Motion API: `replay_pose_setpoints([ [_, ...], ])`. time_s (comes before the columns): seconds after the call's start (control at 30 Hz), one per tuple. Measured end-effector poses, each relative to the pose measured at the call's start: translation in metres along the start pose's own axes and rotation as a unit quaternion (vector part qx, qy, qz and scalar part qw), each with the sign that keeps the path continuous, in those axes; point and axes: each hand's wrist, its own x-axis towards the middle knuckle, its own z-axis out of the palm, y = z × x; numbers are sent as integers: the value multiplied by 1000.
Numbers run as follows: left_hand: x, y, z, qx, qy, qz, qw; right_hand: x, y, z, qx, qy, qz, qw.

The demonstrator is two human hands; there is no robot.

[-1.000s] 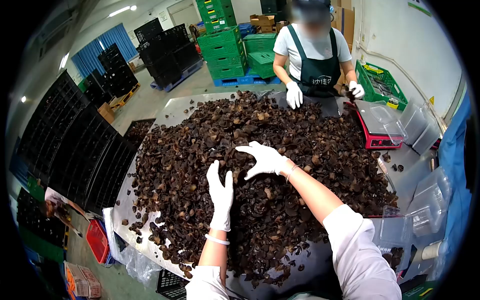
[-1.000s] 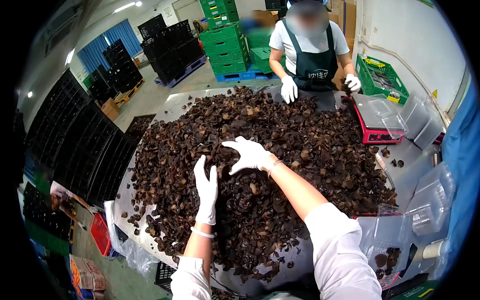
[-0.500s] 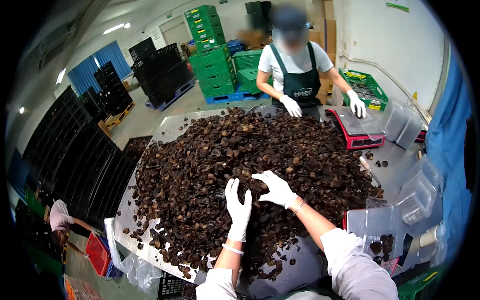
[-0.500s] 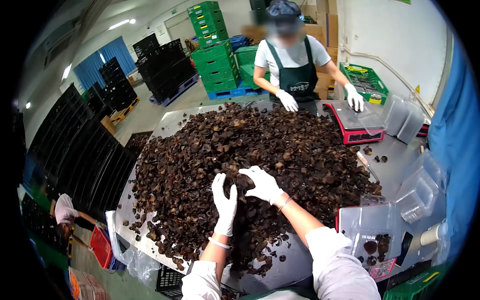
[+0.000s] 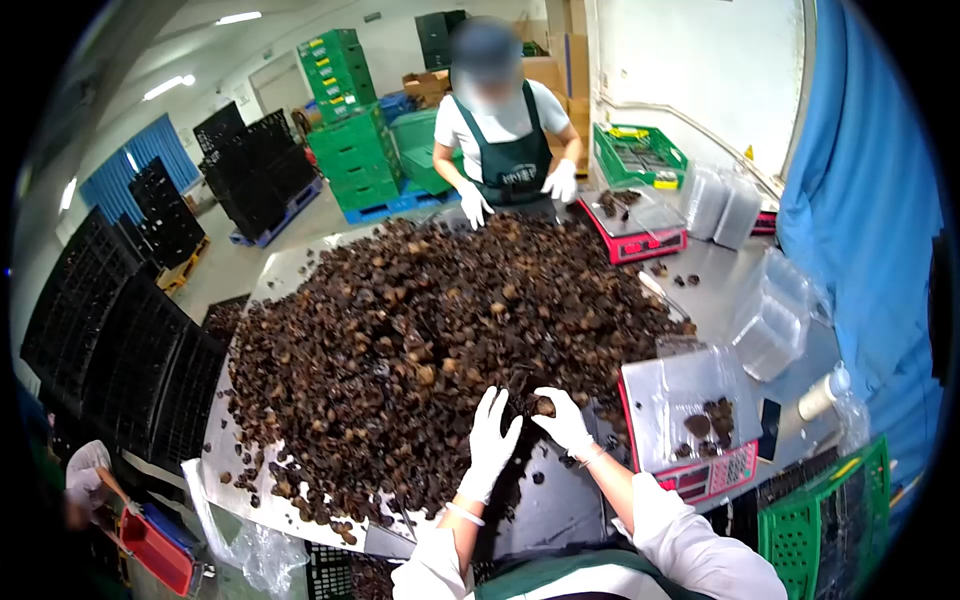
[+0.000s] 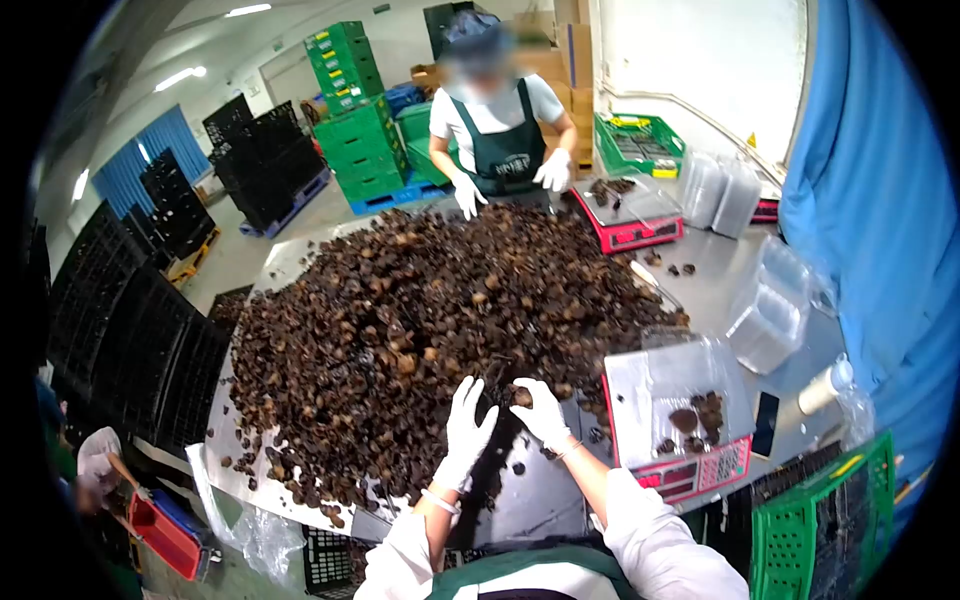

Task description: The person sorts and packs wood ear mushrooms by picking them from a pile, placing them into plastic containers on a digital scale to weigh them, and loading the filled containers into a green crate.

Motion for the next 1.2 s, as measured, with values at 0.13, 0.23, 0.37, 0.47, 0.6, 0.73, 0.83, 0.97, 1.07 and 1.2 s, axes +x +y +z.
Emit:
replay_pose_setpoints([
  [0.13, -47, 5, 9, -26, -125, 14, 992, -52, 11, -24, -23, -28, 11, 999],
  [0.23, -86, 7, 5, -5, -179, 93, 979, -93, 7, -40, -100, -58, 0, 993],
  [0.37, -126, 23, -25, -6, -301, 119, 946, -131, -13, -63, -157, -152, -3, 976],
  [0.47, -152, 31, -42, 1, -293, 154, 943, -152, -23, -77, -239, -221, -82, 942],
  [0.6, -169, 29, -60, 45, -224, 88, 970, -152, -35, -88, -274, -221, -94, 931],
  [0.73, -186, 12, -52, 43, -207, 29, 977, -113, -43, -74, -251, -182, -54, 949],
  [0.83, -182, 16, -48, 57, -181, 40, 981, -102, -32, -44, -303, -180, -105, 930],
  [0.97, -183, 18, -54, 41, -169, 24, 984, -141, -42, -35, -320, -313, -147, 882],
  [1.07, -190, 16, -63, 44, -191, -7, 980, -165, -43, -56, -312, -380, -198, 848],
  [1.2, -184, 15, -68, 28, -163, -23, 986, -154, -52, -87, -211, -310, -222, 900],
])
